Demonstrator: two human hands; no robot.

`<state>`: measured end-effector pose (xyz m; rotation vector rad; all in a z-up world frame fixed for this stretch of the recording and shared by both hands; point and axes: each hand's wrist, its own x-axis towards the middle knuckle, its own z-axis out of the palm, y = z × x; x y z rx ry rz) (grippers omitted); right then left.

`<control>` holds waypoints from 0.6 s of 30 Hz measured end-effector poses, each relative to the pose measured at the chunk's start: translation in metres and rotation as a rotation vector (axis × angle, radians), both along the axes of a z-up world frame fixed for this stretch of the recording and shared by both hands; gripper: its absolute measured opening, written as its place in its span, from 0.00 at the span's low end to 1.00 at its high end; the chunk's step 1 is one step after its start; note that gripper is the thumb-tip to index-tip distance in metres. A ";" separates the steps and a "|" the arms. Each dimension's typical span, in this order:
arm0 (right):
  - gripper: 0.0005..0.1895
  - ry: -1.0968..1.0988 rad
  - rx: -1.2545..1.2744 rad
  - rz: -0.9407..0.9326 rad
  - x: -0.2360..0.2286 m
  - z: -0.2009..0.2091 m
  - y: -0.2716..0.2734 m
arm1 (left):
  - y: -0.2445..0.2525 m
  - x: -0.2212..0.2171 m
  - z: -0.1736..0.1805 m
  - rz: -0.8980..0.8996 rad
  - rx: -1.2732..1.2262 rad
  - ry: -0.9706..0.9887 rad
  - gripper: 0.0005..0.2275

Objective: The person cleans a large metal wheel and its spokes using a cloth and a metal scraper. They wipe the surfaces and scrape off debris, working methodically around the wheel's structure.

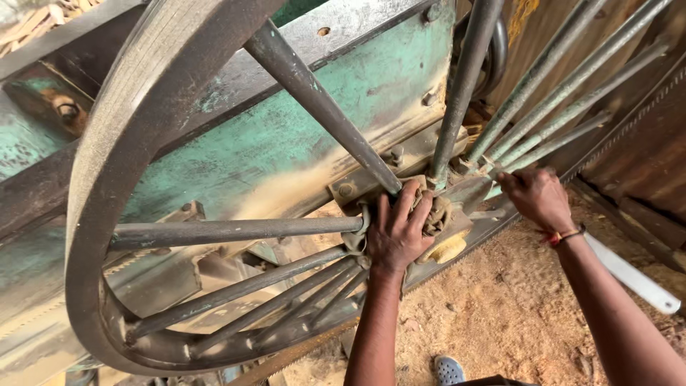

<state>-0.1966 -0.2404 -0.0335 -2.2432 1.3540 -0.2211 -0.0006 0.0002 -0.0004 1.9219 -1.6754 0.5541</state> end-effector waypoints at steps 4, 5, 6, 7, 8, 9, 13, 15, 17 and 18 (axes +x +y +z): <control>0.21 -0.173 -0.096 0.038 0.020 0.005 -0.005 | -0.009 0.005 -0.001 -0.003 -0.062 -0.085 0.34; 0.23 -0.116 -0.089 0.040 0.018 0.009 -0.003 | -0.005 0.003 0.003 0.027 -0.060 -0.098 0.35; 0.27 -0.064 -0.079 0.046 0.020 0.012 0.000 | -0.002 0.002 0.008 0.061 -0.056 -0.114 0.37; 0.26 -0.121 -0.071 0.038 0.019 0.016 0.002 | -0.001 0.001 0.013 0.064 -0.054 -0.106 0.36; 0.26 -0.173 -0.057 0.039 0.013 0.018 0.005 | 0.003 -0.002 0.014 0.075 -0.046 -0.093 0.36; 0.26 -0.225 -0.043 0.039 0.009 0.019 0.008 | 0.005 -0.004 0.014 0.086 -0.038 -0.080 0.35; 0.26 -0.199 0.105 -0.030 0.015 0.024 0.008 | -0.007 0.000 0.012 0.028 -0.099 -0.068 0.36; 0.25 -0.165 0.056 -0.002 0.011 0.025 0.014 | -0.004 -0.001 0.011 0.044 -0.101 -0.087 0.38; 0.28 -0.204 0.098 -0.049 0.010 0.022 0.018 | -0.002 0.000 0.011 0.034 -0.028 -0.042 0.40; 0.29 -0.225 0.113 -0.076 0.010 0.021 0.018 | -0.004 0.001 0.013 0.025 0.003 -0.020 0.41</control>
